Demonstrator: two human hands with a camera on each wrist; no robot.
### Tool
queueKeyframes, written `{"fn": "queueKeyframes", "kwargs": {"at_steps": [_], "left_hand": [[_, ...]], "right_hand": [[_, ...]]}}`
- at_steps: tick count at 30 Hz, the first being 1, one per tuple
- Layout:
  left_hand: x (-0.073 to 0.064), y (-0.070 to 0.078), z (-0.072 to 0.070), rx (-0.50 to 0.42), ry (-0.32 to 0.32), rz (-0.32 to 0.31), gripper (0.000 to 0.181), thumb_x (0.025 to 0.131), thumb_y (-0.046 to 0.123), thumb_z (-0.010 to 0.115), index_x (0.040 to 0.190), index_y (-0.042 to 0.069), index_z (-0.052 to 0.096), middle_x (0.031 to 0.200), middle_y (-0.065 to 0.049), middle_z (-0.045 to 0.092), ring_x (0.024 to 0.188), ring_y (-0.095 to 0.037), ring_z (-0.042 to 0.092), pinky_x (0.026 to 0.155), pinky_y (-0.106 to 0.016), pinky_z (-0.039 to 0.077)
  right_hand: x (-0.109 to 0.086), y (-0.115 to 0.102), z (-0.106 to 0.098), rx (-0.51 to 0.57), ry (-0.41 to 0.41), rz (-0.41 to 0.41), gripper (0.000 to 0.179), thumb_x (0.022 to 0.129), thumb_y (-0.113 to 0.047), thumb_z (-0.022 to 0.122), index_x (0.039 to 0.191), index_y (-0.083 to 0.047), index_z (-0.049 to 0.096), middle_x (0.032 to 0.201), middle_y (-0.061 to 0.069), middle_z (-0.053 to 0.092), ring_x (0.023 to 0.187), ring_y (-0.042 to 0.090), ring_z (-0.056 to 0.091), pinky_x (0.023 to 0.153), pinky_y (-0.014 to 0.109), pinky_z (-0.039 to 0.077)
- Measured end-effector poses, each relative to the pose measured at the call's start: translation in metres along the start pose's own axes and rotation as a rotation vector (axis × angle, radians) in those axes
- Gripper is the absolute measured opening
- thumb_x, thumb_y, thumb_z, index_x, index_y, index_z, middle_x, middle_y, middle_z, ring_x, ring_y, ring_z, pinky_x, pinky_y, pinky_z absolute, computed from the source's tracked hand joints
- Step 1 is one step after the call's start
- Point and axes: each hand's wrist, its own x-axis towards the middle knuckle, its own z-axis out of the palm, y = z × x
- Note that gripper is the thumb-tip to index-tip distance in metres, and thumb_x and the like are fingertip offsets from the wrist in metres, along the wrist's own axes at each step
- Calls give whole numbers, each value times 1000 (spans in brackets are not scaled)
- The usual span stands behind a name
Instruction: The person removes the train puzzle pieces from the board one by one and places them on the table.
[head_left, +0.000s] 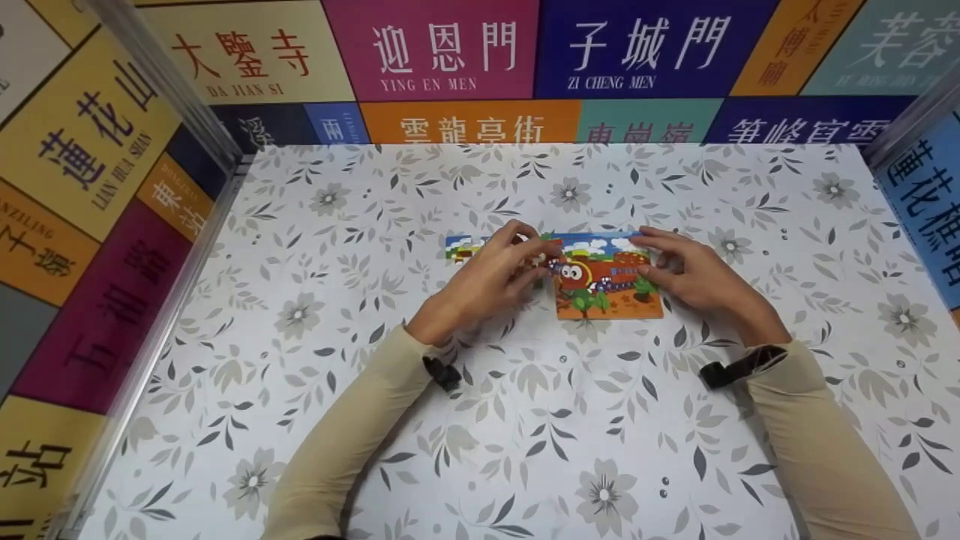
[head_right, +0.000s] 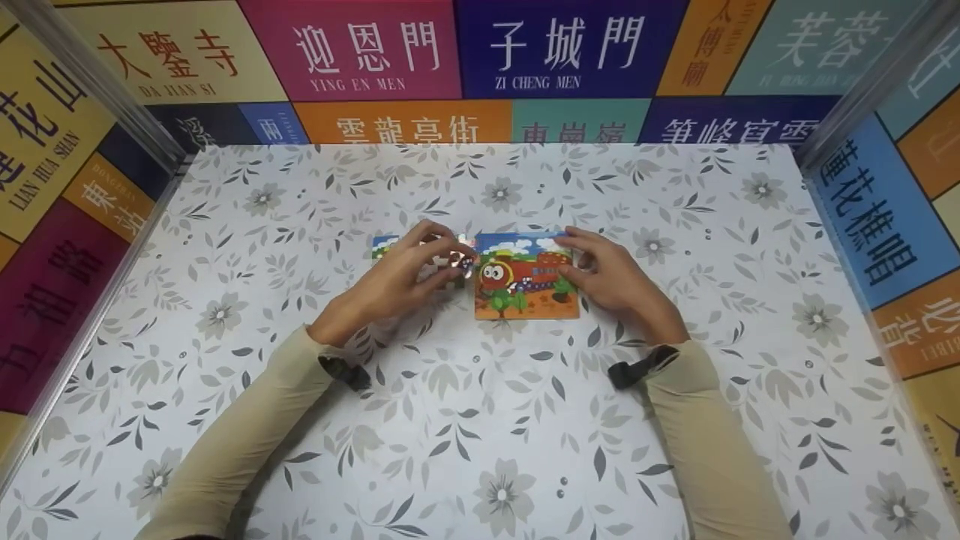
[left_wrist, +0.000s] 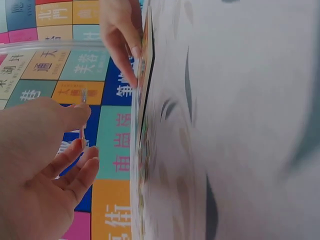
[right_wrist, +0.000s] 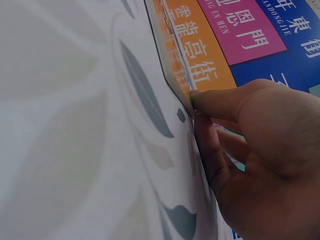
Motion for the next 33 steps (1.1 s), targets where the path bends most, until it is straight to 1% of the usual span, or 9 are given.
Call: {"fn": "queueKeyframes", "kwargs": {"at_steps": [2,7,12,15,20,22,24,29,33], "left_hand": [[-5,-3,-4,15,6,-1,35,112,29,62,146,31,67,143,-3,55,128,-15,59,100,-32,56],[-17,-12,-10,32,17,-3,35,111,26,64,146,26,69,139,-4,57,128,-18,57,103,-36,53],[-28,-20,-15,4,9,-41,32,109,24,67,141,24,72,138,-5,58,130,-21,55,109,-41,51],[-34,-24,-18,-9,9,-54,31,109,25,68,140,21,72,137,-6,59,129,-23,56,108,-43,52],[-44,-31,-25,-17,9,-68,32,108,24,69,140,17,72,135,-7,60,125,-23,57,104,-43,52],[-49,-34,-28,-18,3,-80,32,108,25,69,139,17,72,135,-5,60,126,-22,57,105,-42,52],[-53,-38,-30,-20,-4,-97,31,108,25,70,138,17,72,136,-4,61,131,-21,55,109,-42,51],[-57,-44,-35,-26,-25,-137,31,107,25,71,137,18,72,139,-1,63,138,-18,52,119,-43,45],[-56,-45,-36,-6,-49,-137,30,106,24,72,135,19,72,137,2,68,139,-18,53,121,-42,44]], "right_hand": [[0,0,1,-1,0,-10,49,108,-18,68,156,-12,59,173,19,40,96,9,61,82,12,46],[1,0,2,-5,-3,-12,49,108,-18,68,156,-12,60,173,19,40,96,10,61,81,12,46],[2,-1,2,-12,-5,-10,49,108,-19,69,156,-14,60,173,18,39,97,13,61,82,13,45],[2,-1,2,-16,-6,-4,49,108,-20,69,156,-14,60,173,18,39,98,14,61,84,14,45],[1,-2,0,-17,-19,28,50,109,-21,68,157,-16,58,175,15,38,101,17,59,88,18,43],[0,-2,-1,-16,-23,36,50,109,-22,68,158,-16,58,175,15,37,102,18,58,88,19,43],[-1,-2,-1,-18,-24,36,50,109,-22,67,158,-16,58,175,15,37,102,18,58,88,18,43],[-1,-3,-2,-17,-15,29,50,109,-21,68,158,-14,58,174,16,38,101,15,58,86,16,43],[-1,-3,-1,-7,-10,27,51,108,-21,69,157,-13,59,174,17,39,99,14,58,84,16,42]]}}
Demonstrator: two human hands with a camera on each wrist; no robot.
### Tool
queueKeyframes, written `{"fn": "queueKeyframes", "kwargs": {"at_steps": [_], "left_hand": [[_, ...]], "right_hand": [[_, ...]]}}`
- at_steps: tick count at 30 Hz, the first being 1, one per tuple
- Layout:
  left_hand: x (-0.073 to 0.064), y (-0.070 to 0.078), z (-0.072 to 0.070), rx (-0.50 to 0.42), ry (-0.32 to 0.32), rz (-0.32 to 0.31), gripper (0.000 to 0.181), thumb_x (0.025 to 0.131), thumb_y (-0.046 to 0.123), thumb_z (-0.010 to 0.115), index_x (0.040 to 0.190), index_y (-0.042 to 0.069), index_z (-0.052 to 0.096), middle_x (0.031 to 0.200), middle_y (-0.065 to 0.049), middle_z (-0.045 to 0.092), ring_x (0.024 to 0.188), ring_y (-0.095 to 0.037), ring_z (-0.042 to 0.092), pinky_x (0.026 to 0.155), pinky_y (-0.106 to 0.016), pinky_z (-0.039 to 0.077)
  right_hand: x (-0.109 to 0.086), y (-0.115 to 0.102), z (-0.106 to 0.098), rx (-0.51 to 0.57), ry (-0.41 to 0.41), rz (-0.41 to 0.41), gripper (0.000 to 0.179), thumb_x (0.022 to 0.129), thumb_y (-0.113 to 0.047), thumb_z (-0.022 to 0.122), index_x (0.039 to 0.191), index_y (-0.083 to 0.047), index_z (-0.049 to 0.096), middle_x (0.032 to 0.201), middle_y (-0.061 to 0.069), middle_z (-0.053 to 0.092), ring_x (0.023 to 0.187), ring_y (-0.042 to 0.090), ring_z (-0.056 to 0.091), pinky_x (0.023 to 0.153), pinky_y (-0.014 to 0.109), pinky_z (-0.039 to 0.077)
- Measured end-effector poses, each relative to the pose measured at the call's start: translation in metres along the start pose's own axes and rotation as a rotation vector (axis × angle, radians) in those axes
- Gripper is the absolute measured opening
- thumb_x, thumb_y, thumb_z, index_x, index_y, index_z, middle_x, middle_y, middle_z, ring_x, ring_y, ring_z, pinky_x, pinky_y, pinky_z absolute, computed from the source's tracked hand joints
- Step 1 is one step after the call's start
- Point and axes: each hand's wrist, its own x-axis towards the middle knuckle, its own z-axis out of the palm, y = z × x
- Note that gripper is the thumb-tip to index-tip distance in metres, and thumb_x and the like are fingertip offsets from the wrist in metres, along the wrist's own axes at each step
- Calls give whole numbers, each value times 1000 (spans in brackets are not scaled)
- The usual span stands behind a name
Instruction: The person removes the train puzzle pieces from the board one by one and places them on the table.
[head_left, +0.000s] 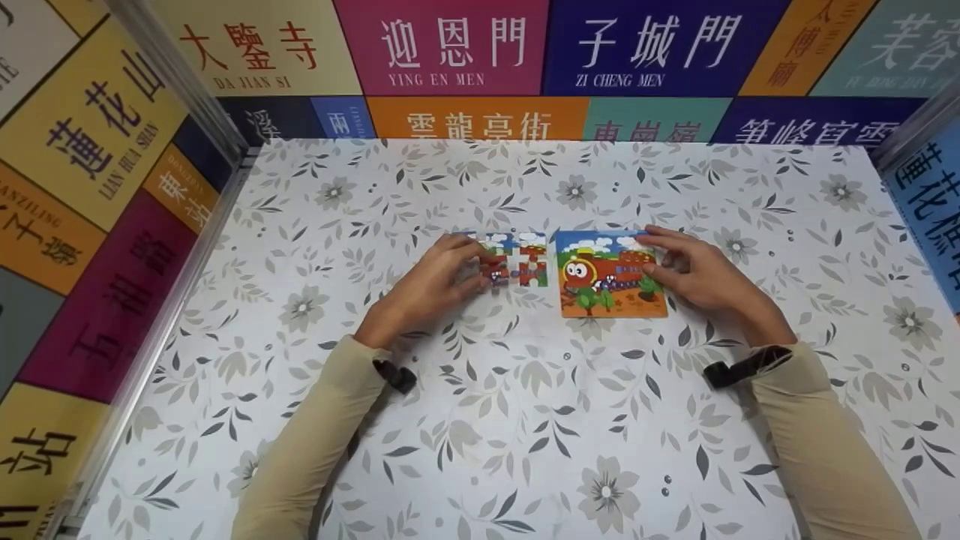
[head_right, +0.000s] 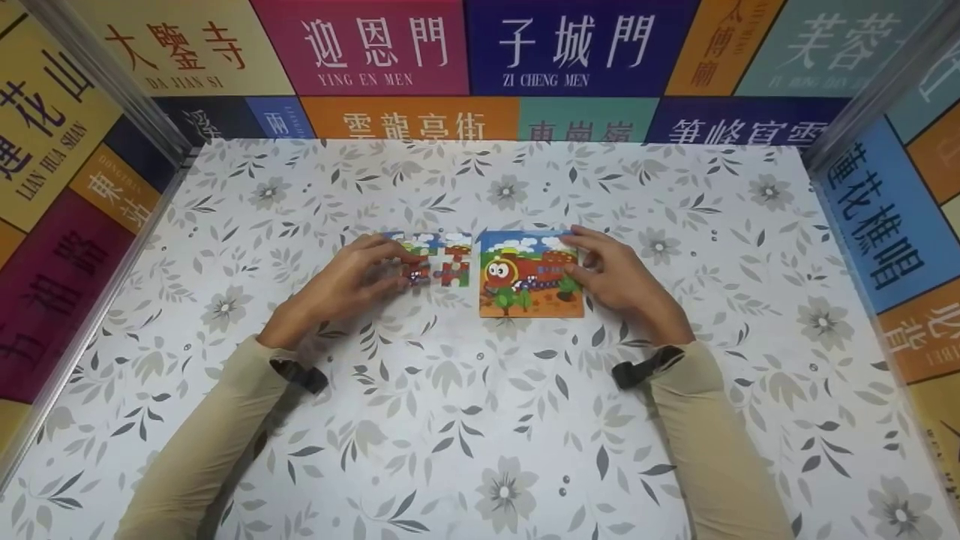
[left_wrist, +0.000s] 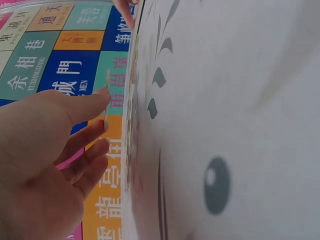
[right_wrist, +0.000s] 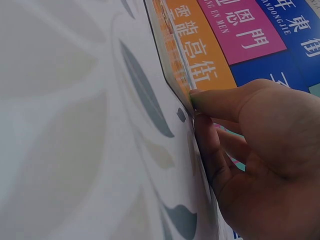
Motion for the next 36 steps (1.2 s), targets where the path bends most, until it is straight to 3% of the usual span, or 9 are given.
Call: {"fn": "queueKeyframes", "kwargs": {"at_steps": [6,11,14,17,21,36], "left_hand": [[5,-2,1,15,-36,27,32,104,21,75,135,16,73,136,0,72,134,-20,59,119,-42,46],[6,0,2,1,-63,1,33,104,22,75,137,15,72,136,0,72,133,-20,60,129,-46,36],[7,1,3,-13,-68,-21,32,104,22,74,136,15,73,135,0,72,131,-20,60,124,-44,42],[7,3,3,-33,-72,-35,31,104,20,74,135,14,74,133,-1,72,127,-19,60,110,-41,51],[8,4,4,-42,-76,-43,32,104,18,74,135,14,74,132,-2,72,123,-18,61,106,-39,52],[10,2,5,-9,-71,-30,28,105,16,72,133,13,75,133,-5,70,127,-22,62,110,-42,53]], "right_hand": [[1,0,0,6,-8,4,52,107,-19,70,157,-13,58,175,17,38,97,14,60,81,15,44],[0,1,0,3,0,7,52,107,-19,71,157,-15,59,174,16,38,98,15,60,82,15,43],[1,3,0,-1,2,5,52,106,-19,72,157,-14,59,174,16,39,99,16,59,83,16,42],[0,3,0,-1,-2,5,52,107,-20,71,157,-14,59,174,16,38,100,16,58,83,16,42],[0,2,0,-2,-5,12,52,107,-22,71,157,-15,58,175,14,38,102,16,58,84,16,42],[1,4,2,15,-11,84,52,108,-21,69,159,-22,57,178,6,34,103,15,59,90,18,42]]}}
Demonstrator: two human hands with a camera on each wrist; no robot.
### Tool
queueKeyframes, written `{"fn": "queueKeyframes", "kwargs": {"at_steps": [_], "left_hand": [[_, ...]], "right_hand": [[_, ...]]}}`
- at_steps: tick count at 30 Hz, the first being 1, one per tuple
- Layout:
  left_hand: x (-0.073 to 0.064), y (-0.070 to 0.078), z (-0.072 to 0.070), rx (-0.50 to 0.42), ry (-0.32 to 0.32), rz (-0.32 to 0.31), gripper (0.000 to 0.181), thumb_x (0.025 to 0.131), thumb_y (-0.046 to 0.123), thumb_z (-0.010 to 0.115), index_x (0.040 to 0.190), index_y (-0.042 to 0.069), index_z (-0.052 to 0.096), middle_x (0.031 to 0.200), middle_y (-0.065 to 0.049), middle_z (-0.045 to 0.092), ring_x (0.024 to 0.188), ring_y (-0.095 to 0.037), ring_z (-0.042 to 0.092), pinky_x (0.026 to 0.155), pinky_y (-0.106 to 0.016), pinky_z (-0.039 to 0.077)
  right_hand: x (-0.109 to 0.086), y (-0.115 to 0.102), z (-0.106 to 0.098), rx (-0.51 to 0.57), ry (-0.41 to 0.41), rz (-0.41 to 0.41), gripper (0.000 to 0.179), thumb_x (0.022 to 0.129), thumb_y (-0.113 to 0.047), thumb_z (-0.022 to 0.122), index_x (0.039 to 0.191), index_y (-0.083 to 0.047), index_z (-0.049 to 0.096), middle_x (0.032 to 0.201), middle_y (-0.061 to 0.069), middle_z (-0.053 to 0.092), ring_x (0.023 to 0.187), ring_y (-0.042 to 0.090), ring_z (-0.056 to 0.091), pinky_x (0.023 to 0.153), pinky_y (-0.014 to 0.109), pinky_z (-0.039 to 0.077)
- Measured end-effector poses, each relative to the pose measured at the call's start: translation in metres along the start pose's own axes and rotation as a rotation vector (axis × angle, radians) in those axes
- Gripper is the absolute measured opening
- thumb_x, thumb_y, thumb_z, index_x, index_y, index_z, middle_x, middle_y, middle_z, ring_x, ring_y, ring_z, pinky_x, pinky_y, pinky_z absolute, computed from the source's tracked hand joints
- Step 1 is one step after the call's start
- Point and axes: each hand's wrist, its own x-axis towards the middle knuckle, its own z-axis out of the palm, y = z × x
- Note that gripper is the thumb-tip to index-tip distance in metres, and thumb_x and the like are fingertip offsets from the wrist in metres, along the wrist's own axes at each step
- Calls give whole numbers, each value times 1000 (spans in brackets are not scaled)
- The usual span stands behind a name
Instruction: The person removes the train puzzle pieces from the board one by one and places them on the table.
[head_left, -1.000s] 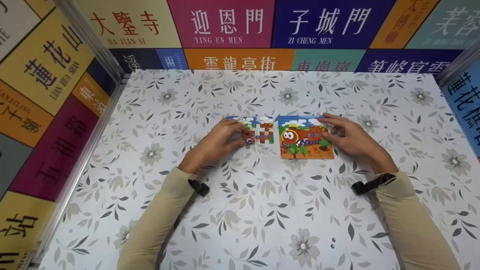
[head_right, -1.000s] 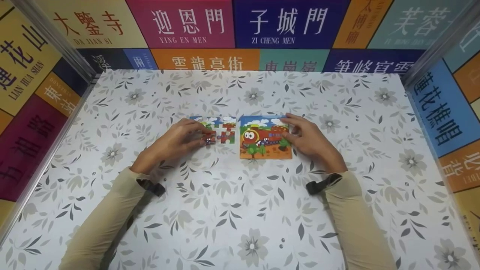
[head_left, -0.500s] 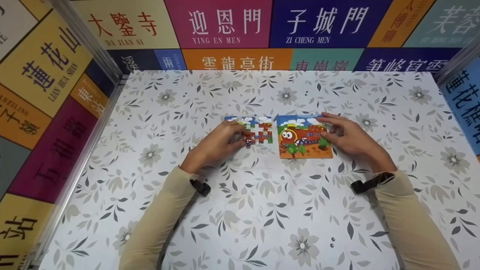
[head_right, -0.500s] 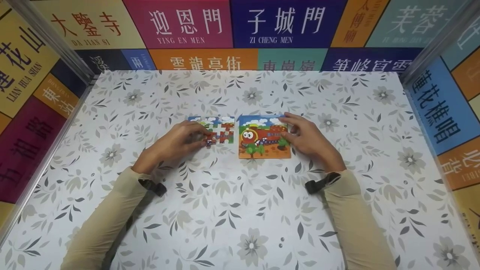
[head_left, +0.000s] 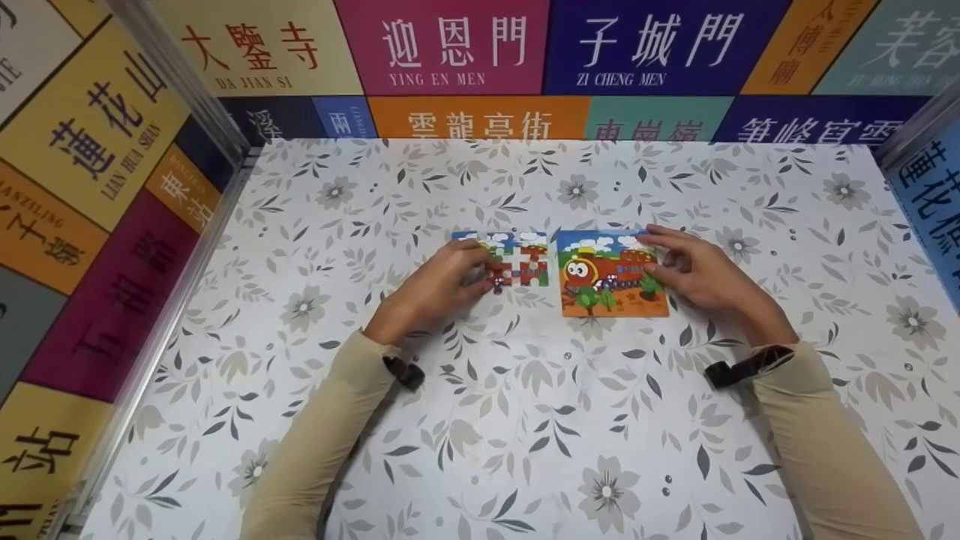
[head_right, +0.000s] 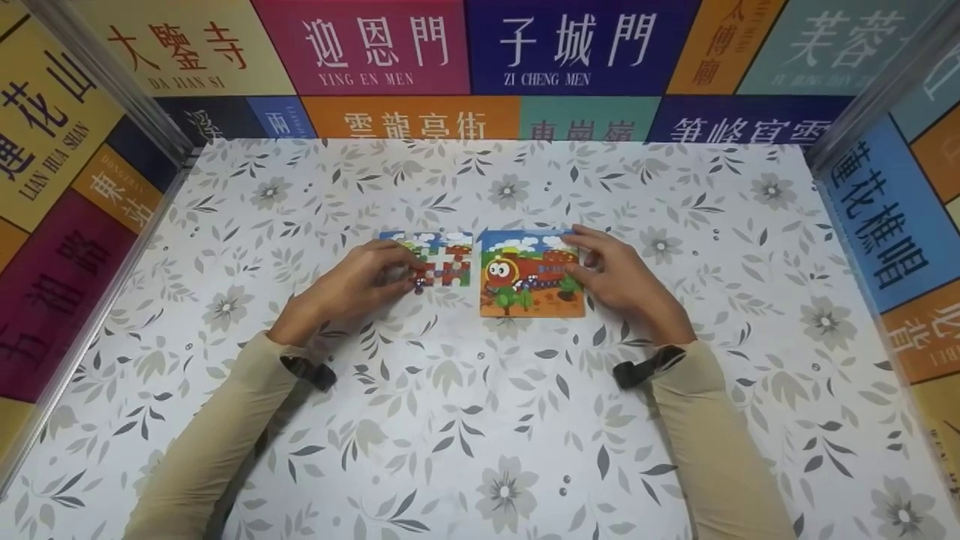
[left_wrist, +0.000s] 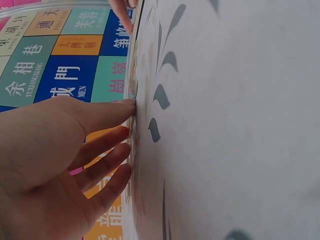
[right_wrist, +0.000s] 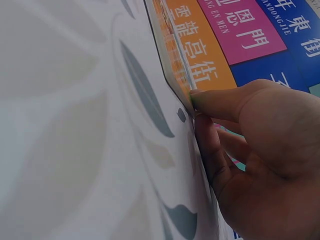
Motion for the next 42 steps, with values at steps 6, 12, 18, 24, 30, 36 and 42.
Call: {"fn": "queueKeyframes", "kwargs": {"at_steps": [6,12,18,24,30,36,42], "left_hand": [[0,0,1,-1,0,1,27,106,17,71,132,14,75,131,-5,70,122,-22,62,103,-41,54],[2,1,3,-11,5,-5,28,105,15,71,132,13,75,130,-4,71,120,-22,63,101,-39,55],[3,3,3,10,6,3,29,104,15,72,133,14,75,132,-3,71,122,-21,63,104,-37,55],[3,11,1,45,15,26,28,104,21,73,131,12,75,128,-5,70,120,-23,64,105,-40,54],[12,24,4,54,36,58,29,105,22,73,131,9,74,127,-8,73,120,-27,66,104,-42,55],[22,34,10,31,13,102,36,106,22,71,140,9,69,130,-10,73,121,-29,66,104,-42,55],[36,47,17,13,-20,114,38,107,22,70,142,9,67,138,-8,72,130,-25,65,112,-38,52]], "right_hand": [[0,-1,-1,-8,-5,12,51,109,-25,67,159,-24,57,178,3,33,105,15,59,91,20,42],[-1,-2,-1,-5,-11,24,51,109,-26,67,159,-25,56,178,3,33,108,18,59,91,20,43],[-2,-1,-2,-7,-2,9,51,109,-26,67,159,-23,57,178,5,34,105,16,59,90,19,42],[-1,1,0,-9,14,-41,52,108,-22,69,158,-19,58,176,11,37,98,11,59,86,19,42],[0,1,0,-5,11,-42,52,108,-21,70,158,-19,57,176,11,37,100,12,59,84,16,43],[0,0,0,-6,6,-52,52,108,-23,69,158,-18,57,176,12,37,101,15,59,85,16,43],[0,1,0,5,2,0,52,109,-23,68,159,-22,57,178,6,34,103,14,59,87,18,44]]}}
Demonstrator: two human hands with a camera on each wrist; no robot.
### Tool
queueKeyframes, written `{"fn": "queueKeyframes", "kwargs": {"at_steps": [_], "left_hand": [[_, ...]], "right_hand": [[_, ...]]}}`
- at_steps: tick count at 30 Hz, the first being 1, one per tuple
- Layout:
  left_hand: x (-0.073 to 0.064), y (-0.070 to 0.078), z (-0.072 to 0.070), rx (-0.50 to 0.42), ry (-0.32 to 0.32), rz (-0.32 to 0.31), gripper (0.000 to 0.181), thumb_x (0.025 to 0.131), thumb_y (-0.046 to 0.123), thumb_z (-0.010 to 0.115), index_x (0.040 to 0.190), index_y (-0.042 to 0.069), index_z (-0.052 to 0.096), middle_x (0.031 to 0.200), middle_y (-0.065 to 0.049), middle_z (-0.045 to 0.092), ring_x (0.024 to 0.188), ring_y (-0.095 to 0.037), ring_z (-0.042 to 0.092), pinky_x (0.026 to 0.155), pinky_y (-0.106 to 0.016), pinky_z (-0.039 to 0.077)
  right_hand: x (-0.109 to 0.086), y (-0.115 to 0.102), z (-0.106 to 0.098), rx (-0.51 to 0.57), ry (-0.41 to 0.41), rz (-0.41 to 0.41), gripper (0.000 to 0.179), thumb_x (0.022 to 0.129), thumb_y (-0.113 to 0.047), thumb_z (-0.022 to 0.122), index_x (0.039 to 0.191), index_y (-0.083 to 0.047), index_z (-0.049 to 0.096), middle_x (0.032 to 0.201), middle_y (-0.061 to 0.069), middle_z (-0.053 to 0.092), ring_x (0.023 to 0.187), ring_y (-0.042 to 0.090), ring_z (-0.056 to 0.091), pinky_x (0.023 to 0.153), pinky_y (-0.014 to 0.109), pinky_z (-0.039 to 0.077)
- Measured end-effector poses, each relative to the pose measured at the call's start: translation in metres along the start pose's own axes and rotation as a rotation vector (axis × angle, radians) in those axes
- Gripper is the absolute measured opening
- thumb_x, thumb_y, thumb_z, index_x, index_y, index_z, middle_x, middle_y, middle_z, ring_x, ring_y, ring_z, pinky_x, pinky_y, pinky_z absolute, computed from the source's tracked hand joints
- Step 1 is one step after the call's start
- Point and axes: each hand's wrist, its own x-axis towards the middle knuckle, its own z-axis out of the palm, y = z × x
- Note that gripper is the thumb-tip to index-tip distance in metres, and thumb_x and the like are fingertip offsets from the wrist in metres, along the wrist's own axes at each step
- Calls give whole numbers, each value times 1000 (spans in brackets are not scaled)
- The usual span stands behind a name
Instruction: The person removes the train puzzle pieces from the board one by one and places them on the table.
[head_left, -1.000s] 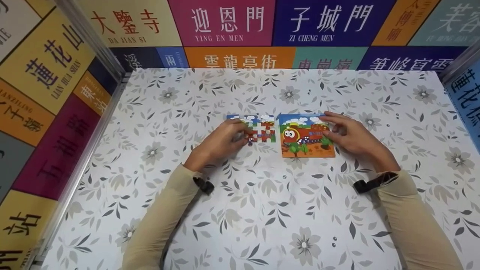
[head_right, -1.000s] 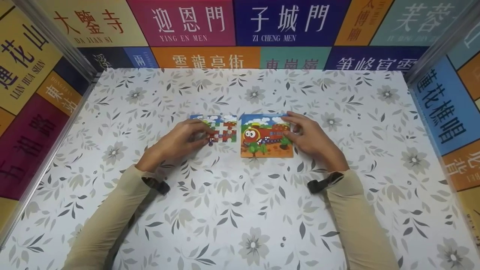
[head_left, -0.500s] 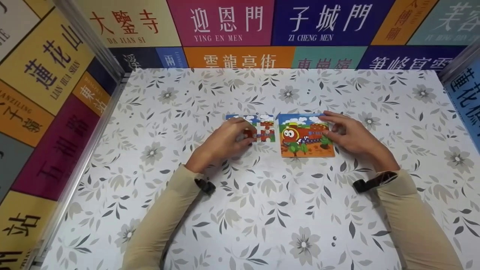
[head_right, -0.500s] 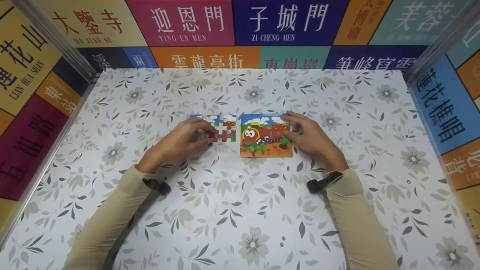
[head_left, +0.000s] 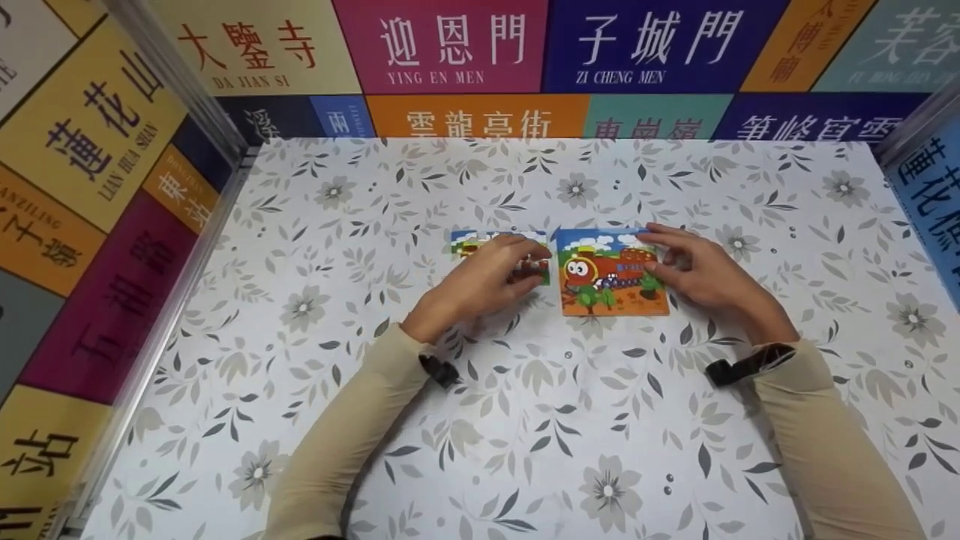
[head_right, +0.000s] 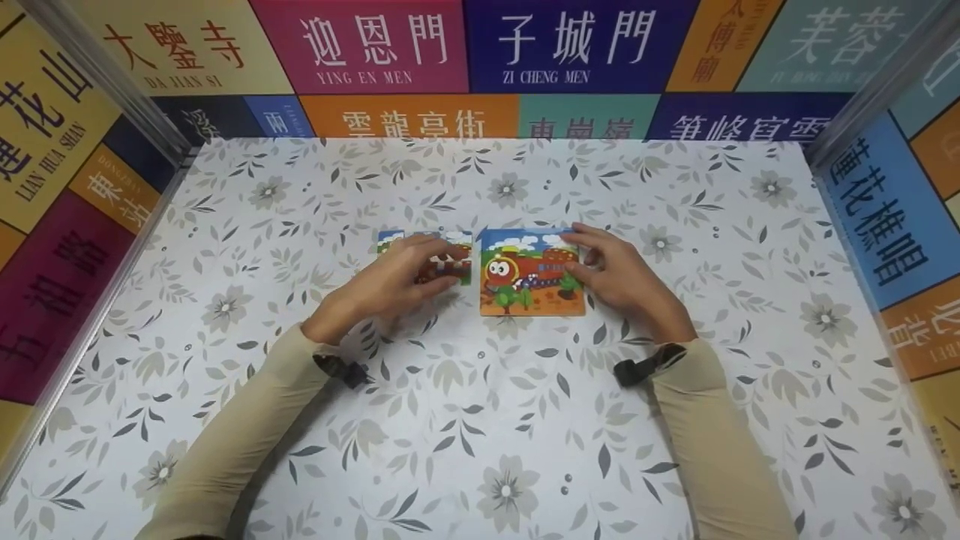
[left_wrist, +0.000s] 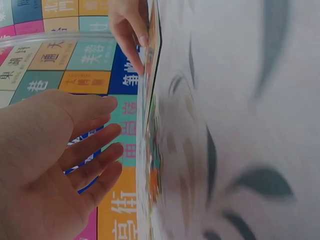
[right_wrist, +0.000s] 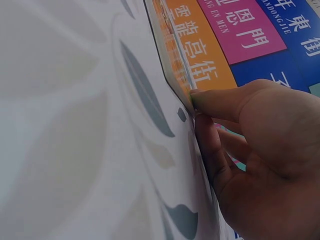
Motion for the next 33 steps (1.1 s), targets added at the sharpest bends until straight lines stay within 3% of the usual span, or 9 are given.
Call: {"fn": "queueKeyframes", "kwargs": {"at_steps": [5,9,14,21,24,33], "left_hand": [[14,7,9,-25,-20,19,36,106,18,71,140,6,68,136,-10,72,122,-23,69,106,-33,56],[24,12,16,-22,-41,31,37,104,14,71,139,4,69,134,-12,72,118,-24,71,102,-33,57],[36,18,26,7,-77,-7,38,106,17,70,142,6,67,138,-10,69,128,-24,65,109,-35,54],[51,23,36,-9,-74,-80,38,105,19,73,141,7,67,136,-10,67,124,-23,64,107,-33,55],[54,24,38,0,-70,-113,40,104,19,75,140,7,67,137,-11,65,125,-23,63,108,-34,54],[56,24,40,-8,-57,-122,40,102,20,78,139,7,69,133,-10,66,122,-23,64,107,-34,54]], "right_hand": [[-1,0,-1,4,-4,4,51,109,-25,68,159,-24,57,178,4,34,104,13,59,87,17,44],[-2,-2,-2,4,5,-54,51,108,-22,69,158,-19,58,176,11,37,99,11,58,82,15,44],[-3,-2,-3,17,8,-89,52,107,-20,70,157,-15,58,175,16,37,96,10,58,79,14,43],[-1,-2,-2,26,4,-71,53,106,-18,71,158,-15,58,175,16,37,97,11,59,80,14,45],[-1,-2,-2,34,0,-66,53,106,-17,71,158,-14,58,175,16,37,98,13,59,82,14,45],[-1,-1,-3,10,4,-75,53,106,-18,71,157,-13,58,175,16,37,100,12,58,86,15,43]]}}
